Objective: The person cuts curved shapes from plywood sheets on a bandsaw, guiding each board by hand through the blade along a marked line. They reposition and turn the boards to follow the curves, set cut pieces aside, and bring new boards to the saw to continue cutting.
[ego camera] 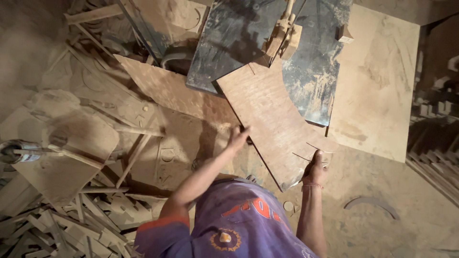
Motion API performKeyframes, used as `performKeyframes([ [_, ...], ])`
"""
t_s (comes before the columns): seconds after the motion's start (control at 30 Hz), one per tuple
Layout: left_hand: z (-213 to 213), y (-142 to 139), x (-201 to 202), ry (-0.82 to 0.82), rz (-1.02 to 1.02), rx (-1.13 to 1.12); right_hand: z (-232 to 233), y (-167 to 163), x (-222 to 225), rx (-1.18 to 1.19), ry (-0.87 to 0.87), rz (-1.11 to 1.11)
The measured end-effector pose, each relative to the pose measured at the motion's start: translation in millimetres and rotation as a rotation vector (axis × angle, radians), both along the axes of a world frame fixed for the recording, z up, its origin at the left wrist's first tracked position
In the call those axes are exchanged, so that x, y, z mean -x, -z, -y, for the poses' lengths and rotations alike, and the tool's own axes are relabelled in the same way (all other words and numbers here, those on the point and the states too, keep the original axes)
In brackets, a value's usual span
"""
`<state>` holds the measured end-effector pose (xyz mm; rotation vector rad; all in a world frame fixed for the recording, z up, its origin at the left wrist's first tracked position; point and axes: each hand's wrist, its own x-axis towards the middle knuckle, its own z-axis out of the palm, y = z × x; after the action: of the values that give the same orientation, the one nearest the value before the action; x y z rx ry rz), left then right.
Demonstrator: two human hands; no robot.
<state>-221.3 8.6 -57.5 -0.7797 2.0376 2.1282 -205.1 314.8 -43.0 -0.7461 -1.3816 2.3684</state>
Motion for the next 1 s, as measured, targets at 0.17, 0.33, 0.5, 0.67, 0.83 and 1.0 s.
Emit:
performKeyframes([
  [0.17,-20,8,-15,0.001,-0.176,-0.018,6,-1,3,0.087,0.003,-0.058],
  [0.33,-19,12,-10,-0.031,-0.134,-0.019,9,0,2,0.044,0.030,0.038],
  [0.5,-17,11,-7,-0.048,-0.142,-0.017,13,0,3,0.020,0.075,0.052],
  [0.67,-14,10,-2,-0.046,-0.104,-0.019,16,-1,4,0.008,0.075,0.174],
  [0.83,-11,7,3,-0.061,-0.157,-0.046,25,-3,7,0.038,0.105,0.097],
  [1.0,-3,2,9,-0.074,-0.121,0.042,33,-5,10,0.061,0.105,0.035],
])
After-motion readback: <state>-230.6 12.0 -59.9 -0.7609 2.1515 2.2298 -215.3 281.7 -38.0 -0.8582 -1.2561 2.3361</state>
